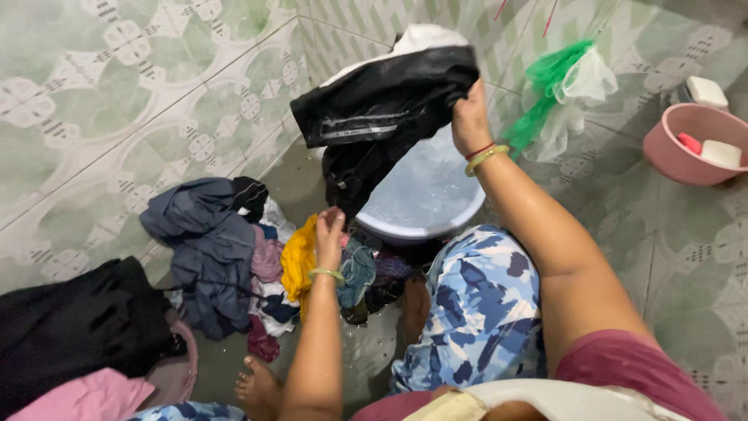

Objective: The person washes several pieces of clothing by hand in a white basin filled with water. They submerge, agitate, and wring out a black garment, a white garment, a yellow garment, and a maroon garment, placing each on a pile after rinsing.

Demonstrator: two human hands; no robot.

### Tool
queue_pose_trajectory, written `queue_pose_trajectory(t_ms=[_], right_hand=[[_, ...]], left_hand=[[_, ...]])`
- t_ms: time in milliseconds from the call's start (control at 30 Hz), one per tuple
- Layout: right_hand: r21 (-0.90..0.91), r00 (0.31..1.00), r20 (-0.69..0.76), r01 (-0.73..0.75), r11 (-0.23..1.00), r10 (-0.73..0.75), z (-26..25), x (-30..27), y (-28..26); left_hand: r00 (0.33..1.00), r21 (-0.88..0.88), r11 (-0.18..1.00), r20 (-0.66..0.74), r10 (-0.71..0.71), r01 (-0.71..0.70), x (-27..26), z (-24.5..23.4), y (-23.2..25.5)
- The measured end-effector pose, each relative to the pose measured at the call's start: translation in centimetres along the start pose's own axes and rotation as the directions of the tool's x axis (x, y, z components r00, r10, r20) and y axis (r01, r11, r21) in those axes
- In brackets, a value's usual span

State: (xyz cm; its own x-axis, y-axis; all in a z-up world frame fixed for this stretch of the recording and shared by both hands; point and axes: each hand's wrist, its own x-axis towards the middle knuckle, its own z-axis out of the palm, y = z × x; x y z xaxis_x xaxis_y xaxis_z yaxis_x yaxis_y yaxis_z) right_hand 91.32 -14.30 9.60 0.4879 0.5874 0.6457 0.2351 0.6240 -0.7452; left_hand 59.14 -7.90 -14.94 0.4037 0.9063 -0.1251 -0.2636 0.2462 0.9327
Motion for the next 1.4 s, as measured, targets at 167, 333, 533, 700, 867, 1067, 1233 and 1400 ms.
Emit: queue_pose_trajectory(t_ms=[167, 333, 533, 700, 867, 1067, 1233, 1400], right_hand=[[-0.478, 0.929, 0.057, -0.296, 0.827, 0.366, -7.4, -3.0, 11.0], [-0.995, 0.63, -0.086, -0.091, -0.038, 0.772, -9.6, -5.0, 13.1], [-0.774, 0.334, 0.478, 0.598, 0.209, 0.813, -5.8, -6.3, 10.0], [-0.867, 0.2, 0.319, 0.455, 0.201, 0.926, -7.1, -8.0, 16.2], [-0.955, 0.151, 0.267, 0.175, 0.24, 0.952, -10.5, -11.5, 25.7], [-0.965, 0.117, 0.225, -0.108, 0.238, 0.967, -11.0, -15.3, 31.5], [-0.94, 0.163, 0.241, -0.204, 0.272, 0.957, -10.3, -15.2, 32.9], [-0.922, 0.359, 0.261, -0.182, 0.341, 0.896, -12.2, -14.8, 32.9]], left_hand=[[0.977, 0.152, 0.966, 0.073, 0.201, -0.21, 2.4, 1.1, -5.9], [0.926, 0.501, 0.781, 0.138, 0.353, -0.372, 2.4, 2.1, -4.8], [0.897, 0.766, 0.477, 0.304, 0.322, -0.431, 6.4, 5.5, -0.2], [0.929, 0.906, 0.217, 0.37, 0.016, -0.364, 12.1, 9.5, 0.1], [0.892, 0.943, 0.005, 0.317, -0.321, -0.334, 17.1, 12.8, -1.9], [0.875, 0.941, -0.095, 0.26, -0.409, -0.324, 22.3, 16.0, -9.1], [0.924, 0.932, -0.001, 0.36, -0.126, -0.364, 23.6, 16.7, -10.7], [0.767, 0.786, 0.133, 0.527, 0.365, -0.603, 18.8, 17.9, -3.4]])
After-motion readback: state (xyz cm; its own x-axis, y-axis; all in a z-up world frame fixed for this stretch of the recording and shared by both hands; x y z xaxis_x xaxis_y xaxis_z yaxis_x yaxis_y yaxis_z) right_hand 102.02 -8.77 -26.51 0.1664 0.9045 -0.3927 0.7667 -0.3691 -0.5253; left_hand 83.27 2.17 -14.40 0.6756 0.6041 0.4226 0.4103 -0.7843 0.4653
